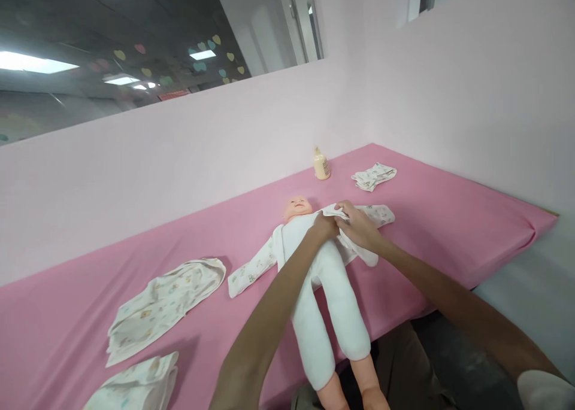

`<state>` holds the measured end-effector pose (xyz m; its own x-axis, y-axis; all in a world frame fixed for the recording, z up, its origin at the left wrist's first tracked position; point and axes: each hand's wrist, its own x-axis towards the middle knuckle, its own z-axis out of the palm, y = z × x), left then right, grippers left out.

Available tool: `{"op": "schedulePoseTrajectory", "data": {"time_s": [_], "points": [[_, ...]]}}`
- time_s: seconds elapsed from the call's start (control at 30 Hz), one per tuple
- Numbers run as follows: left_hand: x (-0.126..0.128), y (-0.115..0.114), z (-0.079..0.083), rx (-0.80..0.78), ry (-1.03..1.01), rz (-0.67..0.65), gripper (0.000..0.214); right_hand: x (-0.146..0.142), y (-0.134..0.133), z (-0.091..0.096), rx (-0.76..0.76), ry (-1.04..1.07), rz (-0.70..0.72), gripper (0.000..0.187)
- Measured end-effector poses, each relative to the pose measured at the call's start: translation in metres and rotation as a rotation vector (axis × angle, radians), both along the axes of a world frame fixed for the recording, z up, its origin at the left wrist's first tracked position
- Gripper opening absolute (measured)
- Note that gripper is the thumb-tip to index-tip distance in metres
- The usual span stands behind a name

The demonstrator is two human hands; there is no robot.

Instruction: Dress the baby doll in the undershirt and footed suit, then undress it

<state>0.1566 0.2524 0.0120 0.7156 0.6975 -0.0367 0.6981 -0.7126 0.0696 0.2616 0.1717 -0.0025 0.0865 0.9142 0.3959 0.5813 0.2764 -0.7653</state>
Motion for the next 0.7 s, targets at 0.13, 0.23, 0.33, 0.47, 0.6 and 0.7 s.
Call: {"op": "schedulePoseTrajectory", "data": {"time_s": [0.13, 0.23, 0.33, 0.47, 0.6, 0.7], "points": [[-0.031, -0.027, 0.016, 0.039, 0.003, -0.014, 0.025, 0.014, -0.018, -0.015, -0.106, -0.014, -0.052, 0.033], [-0.072, -0.054, 0.021, 0.13, -0.106, 0.117, 0.038, 0.018, -0.032, -0.029, -0.202, -0.028, -0.096, 0.039], [-0.117, -0.08, 0.019, 0.15, -0.192, 0.36, 0.046, 0.018, -0.045, -0.035, -0.274, -0.03, -0.069, 0.036], [-0.163, -0.104, 0.008, -0.123, -0.381, 0.634, 0.061, 0.009, -0.05, -0.018, -0.37, 0.191, 0.033, 0.029], [-0.178, -0.115, -0.003, -0.545, -0.703, 0.74, 0.069, -0.015, -0.029, 0.012, -0.453, 0.688, 0.095, 0.021], [-0.173, -0.117, -0.004, -0.665, -0.897, 0.789, 0.056, -0.042, -0.002, 0.022, -0.383, 0.846, 0.08, 0.025]]}}
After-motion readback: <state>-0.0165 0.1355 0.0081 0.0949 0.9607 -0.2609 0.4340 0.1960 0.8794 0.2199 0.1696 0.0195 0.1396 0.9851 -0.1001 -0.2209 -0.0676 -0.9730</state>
